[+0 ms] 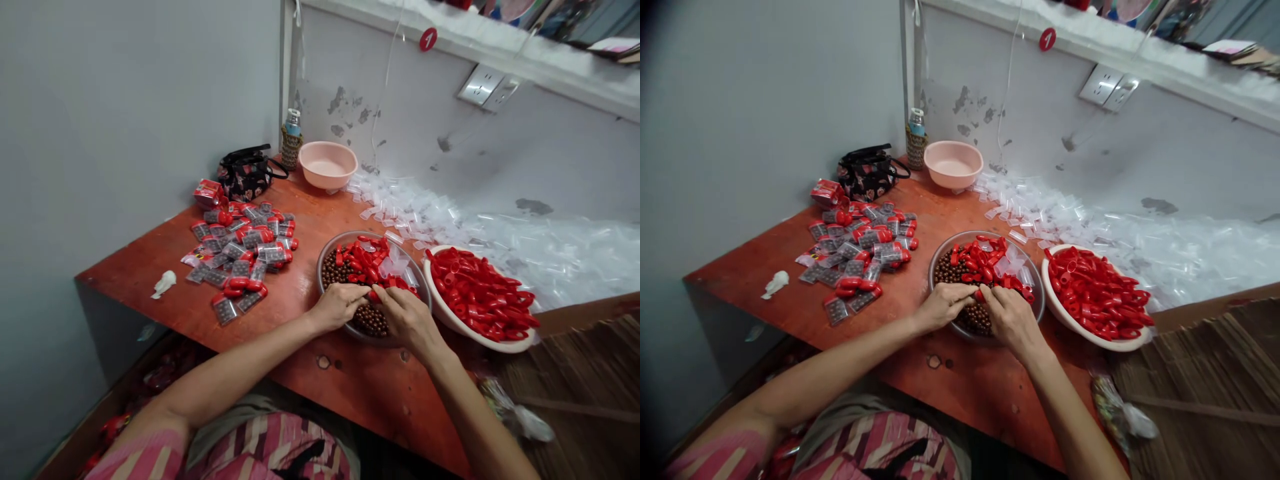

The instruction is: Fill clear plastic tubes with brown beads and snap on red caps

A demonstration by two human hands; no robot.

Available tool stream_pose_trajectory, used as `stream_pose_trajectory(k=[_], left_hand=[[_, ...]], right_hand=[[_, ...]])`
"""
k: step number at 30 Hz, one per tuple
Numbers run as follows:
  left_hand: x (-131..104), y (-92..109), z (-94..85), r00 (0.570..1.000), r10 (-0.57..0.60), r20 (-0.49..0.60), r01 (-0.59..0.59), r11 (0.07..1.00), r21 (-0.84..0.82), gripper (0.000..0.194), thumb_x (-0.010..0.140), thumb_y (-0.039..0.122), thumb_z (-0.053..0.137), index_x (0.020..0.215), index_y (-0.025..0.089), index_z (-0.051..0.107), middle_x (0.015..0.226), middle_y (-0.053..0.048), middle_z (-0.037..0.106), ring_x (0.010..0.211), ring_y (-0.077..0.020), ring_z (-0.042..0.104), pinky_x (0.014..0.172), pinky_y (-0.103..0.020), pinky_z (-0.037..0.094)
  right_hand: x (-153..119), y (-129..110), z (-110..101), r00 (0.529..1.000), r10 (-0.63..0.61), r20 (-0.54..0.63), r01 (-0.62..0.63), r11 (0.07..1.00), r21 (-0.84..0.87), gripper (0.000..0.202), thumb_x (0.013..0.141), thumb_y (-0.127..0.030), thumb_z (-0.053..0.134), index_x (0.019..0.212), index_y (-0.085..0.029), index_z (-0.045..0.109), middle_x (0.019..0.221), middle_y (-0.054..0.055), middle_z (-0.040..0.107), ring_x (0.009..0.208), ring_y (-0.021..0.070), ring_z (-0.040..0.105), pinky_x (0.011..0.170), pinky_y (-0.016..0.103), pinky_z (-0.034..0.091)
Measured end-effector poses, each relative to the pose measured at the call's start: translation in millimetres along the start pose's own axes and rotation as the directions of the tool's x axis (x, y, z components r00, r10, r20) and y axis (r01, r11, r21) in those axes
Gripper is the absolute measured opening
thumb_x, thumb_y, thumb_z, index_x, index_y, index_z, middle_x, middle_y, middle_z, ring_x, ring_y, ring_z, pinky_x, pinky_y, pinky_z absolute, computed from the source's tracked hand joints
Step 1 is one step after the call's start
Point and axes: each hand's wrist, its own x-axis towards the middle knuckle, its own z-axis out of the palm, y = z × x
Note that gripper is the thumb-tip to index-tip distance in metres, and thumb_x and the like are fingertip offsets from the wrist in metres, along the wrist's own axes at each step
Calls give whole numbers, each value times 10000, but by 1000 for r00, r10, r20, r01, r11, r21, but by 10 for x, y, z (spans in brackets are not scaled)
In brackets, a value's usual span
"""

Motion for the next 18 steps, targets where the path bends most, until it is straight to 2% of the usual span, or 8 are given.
stream_pose_trajectory(k=[2, 3, 5, 7, 9, 13, 16, 18], left_hand=[[33, 39, -48, 997, -65, -42, 57, 983, -174, 244, 831, 224, 491, 1013, 160, 641, 967, -52, 682, 907, -164, 623, 835, -255, 464], [47, 48, -67, 993, -103, -55, 85, 963, -256, 253, 828, 234, 499, 1026, 165, 640, 995, -45, 678, 926, -167, 620, 850, -261, 462], [69, 45, -92, 983, -177, -43, 147, 910, -388, 284, 823, 249, 504, 1060, 157, 630, 1030, -45, 670, 933, -178, 621, 852, -283, 470], [78, 29, -100, 975, -224, -1, 198, 864, -462, 313, 818, 256, 508, 1088, 139, 616, 1038, -56, 668, 917, -186, 628, 832, -296, 485], [74, 20, -97, 974, -227, 11, 207, 868, -452, 311, 810, 260, 522, 1078, 140, 624, 1030, -57, 671, 911, -186, 629, 826, -290, 485], [45, 66, -82, 993, -116, 16, 116, 957, -266, 255, 807, 277, 542, 1019, 196, 659, 973, -33, 689, 893, -163, 625, 833, -251, 457], [28, 110, -77, 998, -32, 44, 39, 987, -155, 230, 818, 277, 533, 996, 222, 668, 944, -28, 690, 884, -149, 608, 846, -254, 441], [23, 120, -77, 1000, -9, 29, 12, 994, -112, 236, 822, 256, 527, 1013, 221, 661, 958, -38, 681, 923, -152, 583, 864, -267, 434]], right_hand=[[-5, -9, -28, 982, 181, -55, -160, 950, 269, 362, 830, -218, 494, 1193, -228, 494, 926, 75, 618, 829, 194, 585, 754, 348, 481], [-23, -15, -33, 958, 280, -59, -229, 873, 431, 399, 811, -243, 535, 1204, -245, 468, 980, 70, 622, 886, 200, 589, 784, 356, 483], [-79, -21, -23, 901, 433, -17, -291, 636, 715, 464, 780, -283, 582, 1214, -255, 420, 1074, 79, 613, 981, 218, 580, 816, 384, 486], [-143, -3, 7, 859, 510, 41, -281, 404, 870, 436, 778, -324, 576, 1179, -243, 423, 1100, 103, 609, 1006, 234, 579, 802, 406, 497], [-189, 41, 48, 823, 562, 82, -276, 269, 923, 359, 779, -362, 562, 1102, -231, 475, 1044, 114, 629, 934, 233, 608, 752, 405, 513], [-177, 138, 109, 783, 577, 231, -383, 156, 910, 293, 679, -387, 662, 887, -207, 562, 830, 52, 648, 652, 167, 616, 591, 322, 520], [-103, 128, 106, 775, 488, 403, -494, 68, 867, 300, 671, -392, 671, 882, -197, 582, 862, 32, 641, 728, 160, 613, 666, 311, 514], [-58, 82, 90, 773, 389, 501, -527, -46, 849, 333, 709, -403, 635, 968, -199, 585, 966, 48, 635, 854, 182, 609, 764, 348, 498]])
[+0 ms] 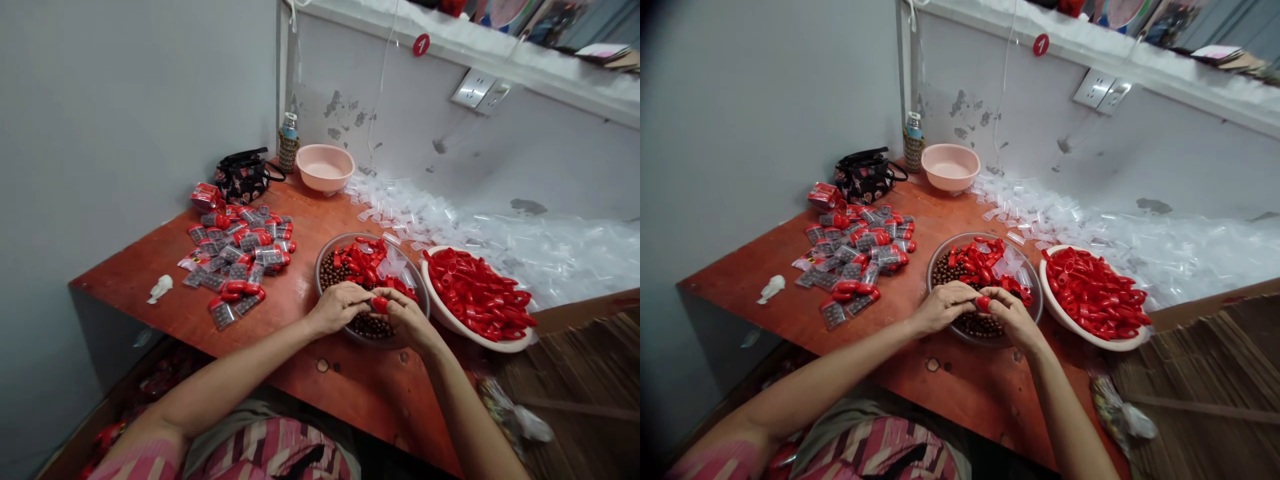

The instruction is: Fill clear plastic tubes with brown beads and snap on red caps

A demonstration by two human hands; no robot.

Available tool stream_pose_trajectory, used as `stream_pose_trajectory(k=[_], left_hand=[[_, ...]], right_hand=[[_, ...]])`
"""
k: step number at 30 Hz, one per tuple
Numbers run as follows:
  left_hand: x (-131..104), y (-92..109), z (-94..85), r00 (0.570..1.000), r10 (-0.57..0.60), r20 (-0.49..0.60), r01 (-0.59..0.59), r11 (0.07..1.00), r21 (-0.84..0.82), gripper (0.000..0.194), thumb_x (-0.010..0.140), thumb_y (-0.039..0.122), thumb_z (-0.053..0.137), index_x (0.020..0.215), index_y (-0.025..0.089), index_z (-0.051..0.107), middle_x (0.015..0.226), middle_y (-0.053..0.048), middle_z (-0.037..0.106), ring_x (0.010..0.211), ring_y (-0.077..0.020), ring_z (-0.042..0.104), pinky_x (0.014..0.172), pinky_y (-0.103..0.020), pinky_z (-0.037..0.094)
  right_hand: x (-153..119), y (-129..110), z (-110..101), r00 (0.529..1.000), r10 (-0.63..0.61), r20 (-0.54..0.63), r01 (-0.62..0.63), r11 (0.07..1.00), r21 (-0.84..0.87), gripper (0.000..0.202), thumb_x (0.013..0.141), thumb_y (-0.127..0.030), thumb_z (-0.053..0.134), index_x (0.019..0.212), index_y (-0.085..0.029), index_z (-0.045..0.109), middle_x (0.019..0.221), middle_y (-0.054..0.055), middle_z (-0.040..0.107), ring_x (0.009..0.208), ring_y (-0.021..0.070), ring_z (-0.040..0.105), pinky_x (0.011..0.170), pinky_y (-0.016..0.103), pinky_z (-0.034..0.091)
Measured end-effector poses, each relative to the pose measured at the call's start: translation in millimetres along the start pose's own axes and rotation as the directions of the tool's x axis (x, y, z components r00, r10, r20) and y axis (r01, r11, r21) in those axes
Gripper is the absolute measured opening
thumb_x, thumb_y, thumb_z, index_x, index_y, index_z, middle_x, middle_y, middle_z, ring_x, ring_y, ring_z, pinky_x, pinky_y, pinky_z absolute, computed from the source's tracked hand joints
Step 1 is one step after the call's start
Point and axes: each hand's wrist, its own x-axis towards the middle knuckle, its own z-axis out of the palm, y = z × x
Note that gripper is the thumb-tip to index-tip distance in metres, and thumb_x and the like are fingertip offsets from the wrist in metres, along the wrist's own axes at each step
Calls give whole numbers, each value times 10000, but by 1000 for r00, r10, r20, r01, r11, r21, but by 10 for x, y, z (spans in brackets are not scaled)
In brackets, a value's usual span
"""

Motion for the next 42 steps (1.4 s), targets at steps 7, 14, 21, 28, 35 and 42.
stream_pose_trajectory(k=[7, 14, 21, 28, 35, 42], left_hand=[[-7, -56, 25, 1000, 20, -18, -19, 998, 53, 265, 827, 226, 511, 1063, 229, 633, 962, -48, 664, 981, -159, 544, 880, -294, 434], [19, -71, 25, 997, 16, -76, -18, 999, -29, 248, 820, 209, 515, 1030, 193, 646, 969, -55, 673, 963, -166, 569, 892, -308, 438], [41, -83, -160, 946, -228, -230, 158, 945, -285, 326, 808, 234, 513, 1116, 168, 599, 1117, -53, 632, 1022, -183, 584, 939, -317, 431], [-51, -503, -1011, 743, -341, -576, 329, 936, -130, 306, 776, 245, 529, 1045, 144, 635, 1025, -59, 671, 926, -195, 625, 870, -348, 479], [-97, -519, -1144, 736, -135, -664, 359, 909, 213, 307, 779, 207, 540, 1074, 163, 611, 1119, -67, 627, 1066, -191, 561, 977, -374, 403], [13, -391, -296, 950, 25, -313, 89, 934, 347, 332, 842, 144, 433, 1146, 197, 555, 1212, -55, 568, 1207, -190, 435, 1055, -457, 300]], right_hand=[[35, 46, 166, 998, 52, 20, -55, 978, 201, 266, 706, -325, 622, 894, -139, 649, 917, 90, 664, 877, 221, 612, 801, 397, 491], [104, 136, 276, 995, 50, -89, -32, 980, 197, 250, 740, -377, 573, 895, -186, 616, 870, 54, 669, 814, 209, 632, 693, 364, 534], [358, -146, -123, 936, -352, 2, 250, 661, -707, 320, 831, -364, 468, 1090, -201, 561, 1074, 83, 617, 981, 222, 571, 829, 404, 464], [731, -204, -487, 878, -307, 368, 224, -417, -881, 328, 806, -62, 419, 1104, -130, 538, 1090, 135, 604, 985, 268, 515, 802, 403, 404], [845, -230, -641, 869, -321, 376, 191, -482, -855, 182, 836, -156, 436, 972, -151, 556, 942, 116, 617, 916, 238, 516, 775, 346, 370], [512, -255, -548, 850, -465, 249, 280, -2, -960, 191, 849, -344, 458, 937, -195, 538, 857, 51, 625, 735, 162, 569, 653, 260, 433]])
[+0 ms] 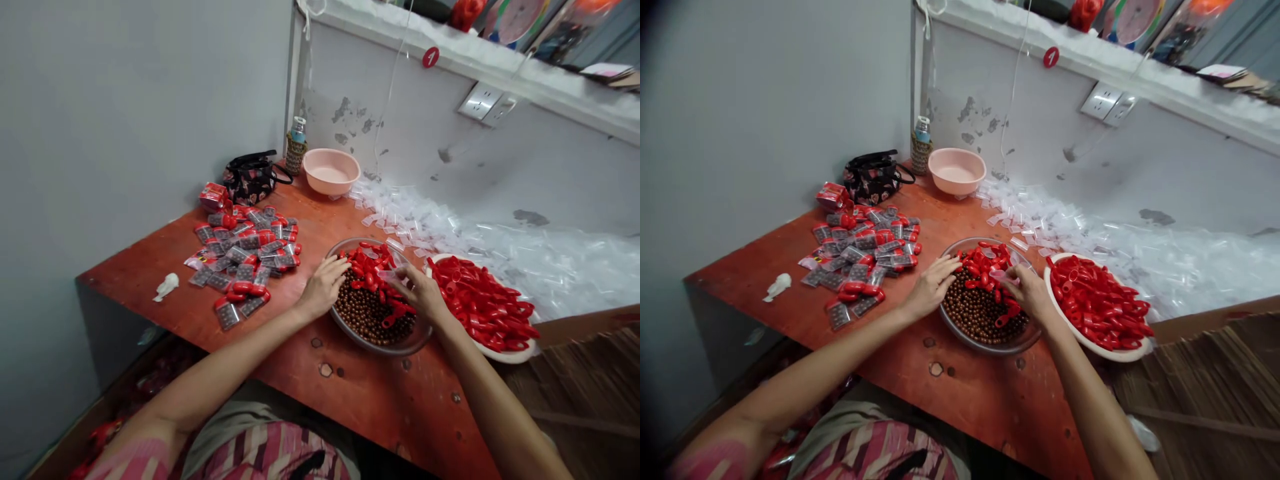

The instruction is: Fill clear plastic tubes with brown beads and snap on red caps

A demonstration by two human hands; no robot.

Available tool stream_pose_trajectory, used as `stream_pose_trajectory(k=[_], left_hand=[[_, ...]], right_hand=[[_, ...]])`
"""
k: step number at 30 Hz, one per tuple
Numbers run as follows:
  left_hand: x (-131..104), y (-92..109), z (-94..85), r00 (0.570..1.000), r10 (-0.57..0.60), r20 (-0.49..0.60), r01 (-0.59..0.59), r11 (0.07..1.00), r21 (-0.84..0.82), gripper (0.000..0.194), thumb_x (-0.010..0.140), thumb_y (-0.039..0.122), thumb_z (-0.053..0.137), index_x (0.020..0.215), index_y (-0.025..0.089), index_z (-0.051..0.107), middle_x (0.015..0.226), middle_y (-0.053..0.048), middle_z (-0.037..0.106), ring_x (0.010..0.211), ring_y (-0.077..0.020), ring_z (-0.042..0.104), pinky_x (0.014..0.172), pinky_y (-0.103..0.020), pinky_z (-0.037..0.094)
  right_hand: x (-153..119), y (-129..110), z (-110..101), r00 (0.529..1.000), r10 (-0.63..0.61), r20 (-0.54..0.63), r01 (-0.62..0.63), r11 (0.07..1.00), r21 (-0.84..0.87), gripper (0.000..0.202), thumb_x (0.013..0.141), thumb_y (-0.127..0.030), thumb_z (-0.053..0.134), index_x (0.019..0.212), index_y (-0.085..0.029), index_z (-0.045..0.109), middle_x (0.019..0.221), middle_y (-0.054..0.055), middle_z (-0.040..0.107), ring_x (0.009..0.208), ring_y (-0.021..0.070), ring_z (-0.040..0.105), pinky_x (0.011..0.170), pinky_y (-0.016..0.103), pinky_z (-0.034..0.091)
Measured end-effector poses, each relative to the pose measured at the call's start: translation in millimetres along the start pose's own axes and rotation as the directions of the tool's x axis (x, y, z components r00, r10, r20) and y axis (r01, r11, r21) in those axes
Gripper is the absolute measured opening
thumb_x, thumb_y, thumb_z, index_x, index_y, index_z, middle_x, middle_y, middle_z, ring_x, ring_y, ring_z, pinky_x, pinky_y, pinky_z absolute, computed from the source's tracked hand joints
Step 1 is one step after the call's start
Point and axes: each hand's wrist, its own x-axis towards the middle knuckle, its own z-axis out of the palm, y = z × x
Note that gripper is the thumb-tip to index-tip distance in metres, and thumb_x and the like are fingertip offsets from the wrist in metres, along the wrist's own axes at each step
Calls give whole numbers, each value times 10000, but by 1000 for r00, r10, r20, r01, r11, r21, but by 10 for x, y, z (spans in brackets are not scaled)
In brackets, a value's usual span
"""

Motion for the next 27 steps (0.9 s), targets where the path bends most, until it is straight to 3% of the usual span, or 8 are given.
stream_pose_trajectory(k=[3, 6, 10, 14, 18, 21, 24, 27], left_hand=[[-43, -17, 130, 1000, 12, 13, -13, 999, 51, 398, 825, 54, 375, 1154, 201, 544, 1215, -40, 568, 1215, -184, 417, 1082, -501, 207], [-68, -61, 143, 1000, 25, 19, -26, 996, 87, 450, 805, 14, 340, 1168, 202, 531, 1232, -31, 554, 1224, -174, 401, 1089, -493, 184], [-81, -90, 109, 996, 56, 65, -63, 991, 114, 442, 811, 33, 347, 1190, 191, 510, 1249, -37, 539, 1222, -179, 398, 1089, -480, 192], [-86, -119, 103, 993, 67, 93, -79, 988, 134, 441, 818, 39, 348, 1202, 200, 494, 1248, -29, 541, 1213, -177, 407, 1086, -476, 203], [-72, -77, 81, 994, 82, 74, -92, 984, 150, 447, 812, 29, 349, 1208, 185, 487, 1239, -47, 545, 1244, -193, 371, 1083, -493, 197], [-41, 83, 31, 989, 114, 96, -121, 991, 66, 425, 818, 59, 371, 1218, 150, 482, 1248, -77, 534, 1247, -197, 372, 1073, -439, 252], [6, 303, 8, 984, 49, 170, -29, 993, -116, 384, 823, 163, 445, 1202, 145, 502, 1190, -94, 577, 1116, -186, 515, 981, -336, 393], [58, 436, 59, 956, -24, 294, 111, 953, -281, 347, 785, 179, 501, 1125, 195, 569, 1058, -42, 653, 961, -171, 606, 897, -291, 450]], right_hand=[[-117, -247, 5, 973, -5, 231, 20, 998, -63, 174, 854, -262, 435, 906, -185, 583, 832, 75, 634, 773, 182, 560, 659, 264, 421], [-112, -477, 184, 915, 40, 403, 9, 993, -118, 179, 793, -88, 428, 748, -138, 594, 755, 132, 630, 806, 218, 533, 678, 285, 404], [-7, -628, 475, 908, 38, 417, -34, 999, -16, 178, 741, -32, 430, 746, -145, 567, 746, 94, 630, 778, 186, 545, 685, 259, 408], [7, -598, 506, 924, 52, 380, -147, 963, 224, 125, 810, -154, 432, 900, -165, 519, 832, 23, 628, 748, 129, 571, 681, 228, 436], [-68, -546, 395, 927, 180, 329, -365, 635, 681, 194, 734, -285, 588, 879, -177, 518, 838, 2, 613, 788, 146, 570, 731, 276, 445], [-116, -559, 319, 907, 256, 335, -418, 445, 792, 245, 683, -316, 652, 850, -183, 532, 800, -9, 607, 745, 144, 564, 714, 289, 447], [-145, -593, 256, 903, 301, 307, -403, 343, 848, 263, 665, -316, 679, 856, -196, 544, 825, -12, 611, 762, 139, 570, 727, 288, 454], [-171, -606, 196, 907, 312, 284, -382, 321, 867, 276, 649, -326, 695, 843, -203, 543, 810, -14, 614, 758, 143, 578, 714, 289, 466]])
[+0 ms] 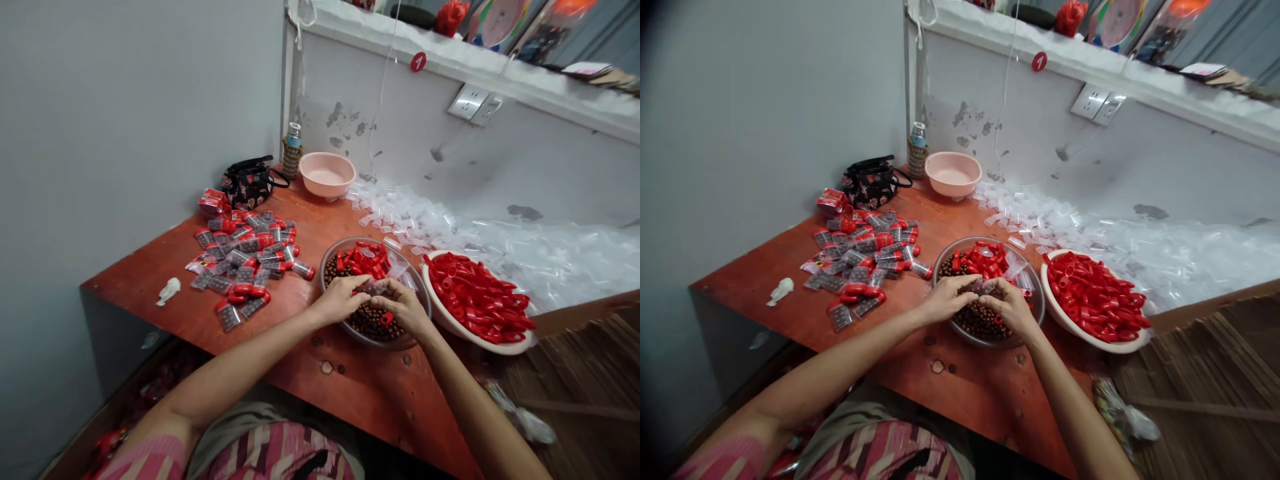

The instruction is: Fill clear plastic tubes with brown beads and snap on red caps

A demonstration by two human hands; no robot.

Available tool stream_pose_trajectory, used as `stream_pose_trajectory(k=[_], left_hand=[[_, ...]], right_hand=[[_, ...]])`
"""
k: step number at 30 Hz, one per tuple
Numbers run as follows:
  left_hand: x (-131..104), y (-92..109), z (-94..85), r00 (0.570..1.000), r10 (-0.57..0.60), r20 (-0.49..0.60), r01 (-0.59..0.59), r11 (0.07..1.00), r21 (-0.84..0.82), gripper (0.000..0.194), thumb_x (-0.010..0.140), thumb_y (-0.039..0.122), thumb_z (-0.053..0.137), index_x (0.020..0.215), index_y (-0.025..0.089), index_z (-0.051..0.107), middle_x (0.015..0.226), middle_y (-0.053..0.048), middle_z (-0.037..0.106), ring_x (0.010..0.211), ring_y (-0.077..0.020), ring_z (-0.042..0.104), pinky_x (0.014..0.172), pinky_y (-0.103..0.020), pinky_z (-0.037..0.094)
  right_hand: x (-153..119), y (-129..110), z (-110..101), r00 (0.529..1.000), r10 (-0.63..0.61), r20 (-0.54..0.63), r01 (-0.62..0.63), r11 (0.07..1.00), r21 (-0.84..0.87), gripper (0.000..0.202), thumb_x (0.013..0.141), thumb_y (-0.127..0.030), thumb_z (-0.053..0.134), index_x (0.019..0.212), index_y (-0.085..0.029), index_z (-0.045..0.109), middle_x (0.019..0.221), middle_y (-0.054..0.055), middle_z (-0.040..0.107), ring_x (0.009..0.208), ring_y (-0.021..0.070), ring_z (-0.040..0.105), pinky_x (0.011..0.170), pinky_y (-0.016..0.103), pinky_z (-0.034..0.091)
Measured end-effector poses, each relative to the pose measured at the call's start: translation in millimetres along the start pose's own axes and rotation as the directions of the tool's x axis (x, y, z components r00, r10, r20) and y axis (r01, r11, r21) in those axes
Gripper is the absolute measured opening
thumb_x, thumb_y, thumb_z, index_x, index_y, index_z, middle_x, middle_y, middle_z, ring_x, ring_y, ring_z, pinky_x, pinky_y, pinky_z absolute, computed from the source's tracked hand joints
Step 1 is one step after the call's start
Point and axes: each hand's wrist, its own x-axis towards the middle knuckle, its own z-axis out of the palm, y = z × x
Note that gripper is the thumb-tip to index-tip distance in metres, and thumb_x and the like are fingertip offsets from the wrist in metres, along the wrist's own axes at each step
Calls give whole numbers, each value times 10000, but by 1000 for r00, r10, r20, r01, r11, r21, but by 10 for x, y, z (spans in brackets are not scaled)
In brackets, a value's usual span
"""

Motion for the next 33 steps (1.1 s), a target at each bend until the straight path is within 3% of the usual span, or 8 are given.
stream_pose_trajectory(k=[5, 9, 11, 17, 20, 22, 28, 33], left_hand=[[85, -105, 121, 990, -143, -19, 131, 949, -286, 349, 738, 165, 544, 1082, 147, 598, 1089, -82, 641, 1001, -198, 597, 909, -324, 450], [102, -209, 169, 950, -243, -193, 126, 869, -478, 355, 777, 154, 481, 1122, 139, 561, 1138, -104, 612, 1036, -185, 584, 932, -353, 443], [101, -235, 179, 939, -245, -240, 104, 870, -483, 350, 786, 145, 464, 1122, 131, 558, 1126, -106, 617, 1041, -179, 581, 940, -347, 441], [69, -264, 152, 933, -204, -295, 82, 923, -377, 338, 812, 148, 437, 1129, 158, 553, 1119, -73, 623, 1050, -159, 572, 965, -337, 427], [58, -253, 144, 934, -220, -282, 90, 908, -410, 346, 814, 158, 432, 1141, 149, 544, 1146, -77, 609, 1070, -157, 562, 968, -330, 423], [58, -236, 142, 943, -240, -231, 118, 890, -441, 364, 802, 162, 445, 1152, 131, 538, 1156, -91, 603, 1061, -163, 569, 951, -320, 435], [64, -172, 83, 991, -131, 19, 131, 956, -261, 327, 718, 139, 541, 1032, 146, 630, 1014, -51, 671, 947, -180, 612, 882, -296, 458], [57, -161, 66, 997, -67, 33, 73, 977, -203, 281, 759, 160, 515, 1008, 145, 645, 979, -45, 682, 914, -170, 616, 856, -273, 450]], right_hand=[[-67, -43, -111, 992, -130, -4, 120, 929, -351, 211, 748, -319, 587, 916, -200, 543, 845, 16, 639, 778, 164, 591, 713, 293, 461], [-47, 4, -41, 980, -103, 168, 197, 461, -865, 190, 794, -118, 441, 904, -168, 589, 873, 82, 627, 830, 187, 561, 750, 291, 408], [11, 63, 76, 972, -30, 232, 226, 376, -899, 220, 768, -51, 410, 848, -146, 591, 869, 111, 617, 844, 195, 548, 743, 284, 397], [119, 153, 198, 972, -28, 234, 203, 606, -769, 141, 791, -155, 469, 918, -178, 527, 855, 29, 619, 769, 148, 567, 704, 254, 427], [60, 138, 85, 987, -53, 152, 116, 889, -442, 163, 788, -249, 521, 940, -190, 516, 874, 9, 614, 806, 151, 570, 745, 283, 440], [16, 128, 26, 995, -27, 101, 50, 970, -236, 188, 755, -282, 571, 910, -187, 523, 852, 2, 612, 795, 154, 572, 747, 296, 446], [-34, 82, 9, 1000, -25, -12, 23, 994, -104, 255, 696, -344, 645, 863, -200, 516, 832, 12, 623, 779, 169, 592, 725, 317, 484], [-99, -52, -56, 969, -247, -27, 205, 859, -469, 334, 747, -324, 610, 1044, -220, 500, 984, 58, 616, 856, 191, 601, 785, 348, 483]])
